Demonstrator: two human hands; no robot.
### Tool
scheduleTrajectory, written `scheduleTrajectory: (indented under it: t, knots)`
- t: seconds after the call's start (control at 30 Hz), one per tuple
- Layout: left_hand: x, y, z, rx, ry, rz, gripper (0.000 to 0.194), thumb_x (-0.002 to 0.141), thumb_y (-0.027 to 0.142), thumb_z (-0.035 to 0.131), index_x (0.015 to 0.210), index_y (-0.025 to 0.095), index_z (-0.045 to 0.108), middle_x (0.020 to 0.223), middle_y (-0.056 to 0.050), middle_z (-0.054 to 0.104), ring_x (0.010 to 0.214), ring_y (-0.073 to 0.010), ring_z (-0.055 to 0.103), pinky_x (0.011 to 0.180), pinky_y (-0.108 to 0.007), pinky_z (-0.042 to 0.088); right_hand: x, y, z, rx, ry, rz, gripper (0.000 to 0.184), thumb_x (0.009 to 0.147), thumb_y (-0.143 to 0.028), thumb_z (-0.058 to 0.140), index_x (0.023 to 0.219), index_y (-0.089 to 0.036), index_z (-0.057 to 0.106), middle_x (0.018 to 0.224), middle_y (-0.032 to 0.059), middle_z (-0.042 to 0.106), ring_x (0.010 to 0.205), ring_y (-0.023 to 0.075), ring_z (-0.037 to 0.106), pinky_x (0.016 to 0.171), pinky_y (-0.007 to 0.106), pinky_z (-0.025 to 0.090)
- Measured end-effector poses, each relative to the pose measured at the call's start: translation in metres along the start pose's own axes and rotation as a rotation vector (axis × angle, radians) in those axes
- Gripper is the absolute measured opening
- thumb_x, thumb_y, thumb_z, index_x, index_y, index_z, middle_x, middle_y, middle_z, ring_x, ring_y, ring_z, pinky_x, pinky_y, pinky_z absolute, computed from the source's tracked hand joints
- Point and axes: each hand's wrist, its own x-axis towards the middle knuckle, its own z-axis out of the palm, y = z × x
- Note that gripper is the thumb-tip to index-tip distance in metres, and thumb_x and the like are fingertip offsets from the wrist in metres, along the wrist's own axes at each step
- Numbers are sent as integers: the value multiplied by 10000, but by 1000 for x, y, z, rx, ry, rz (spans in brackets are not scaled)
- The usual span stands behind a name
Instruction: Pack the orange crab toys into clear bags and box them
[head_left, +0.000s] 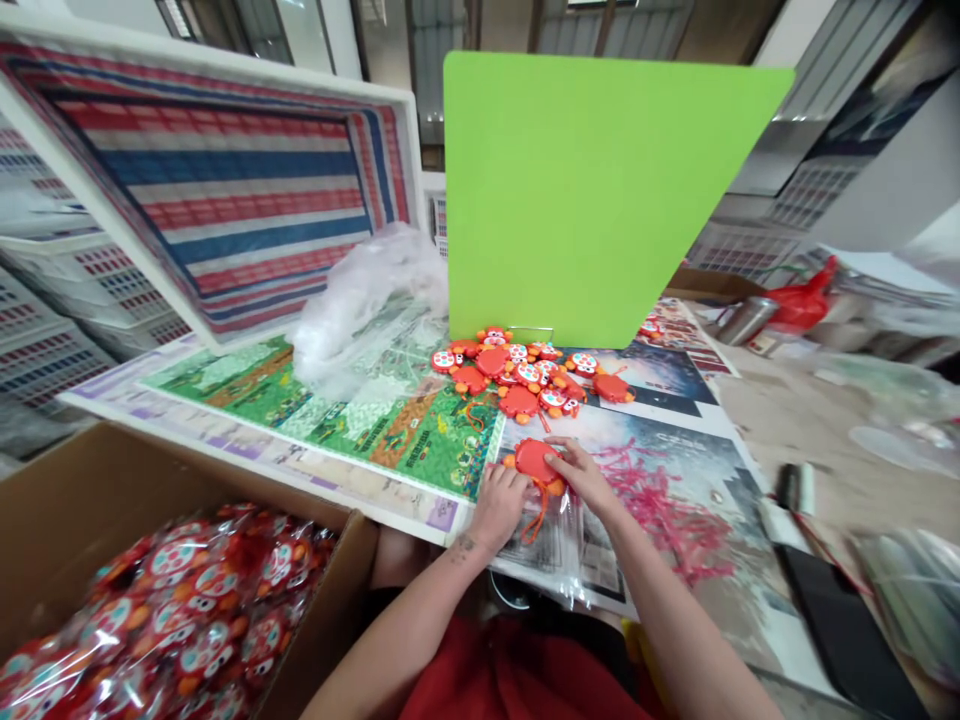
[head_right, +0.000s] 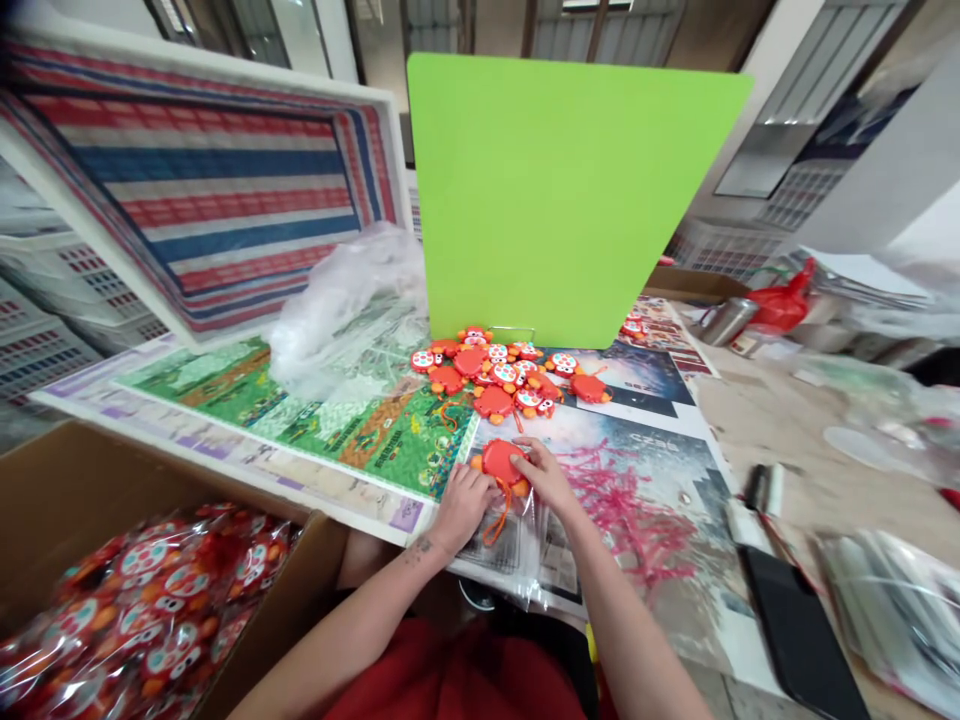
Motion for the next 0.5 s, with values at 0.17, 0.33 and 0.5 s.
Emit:
scheduleTrajectory:
  t: [0.17,0.33,0.5]
  knots:
    - [0,4,-8,-20,19,-32,79,908,251,563,904,186,608,952,-53,615,945,-224,517,920,-419,410,2,-1,2,-207,-234,-121,402,775,-493,622,1048,-202,671,956,49,720,877,216,663,813,362,515]
    - [2,4,-10,-182,22,-68,28,876,172,595,900,185,601,1223,-66,580,1144,-230,496,1006,-435,397,1,-2,-6,-652,-127,-194,431,884,-514,429,964,-197,709,970,96,723,958,255,651,898,396,468]
    - [0,1,-5,-360,1,-135,23,875,180,594,883,186,615,1263,-73,584,1195,-219,515,1066,-435,368,-20,16,-21,-866,57,8,487,891,-539,350,1022,-196,669,878,116,728,878,283,687,776,368,491]
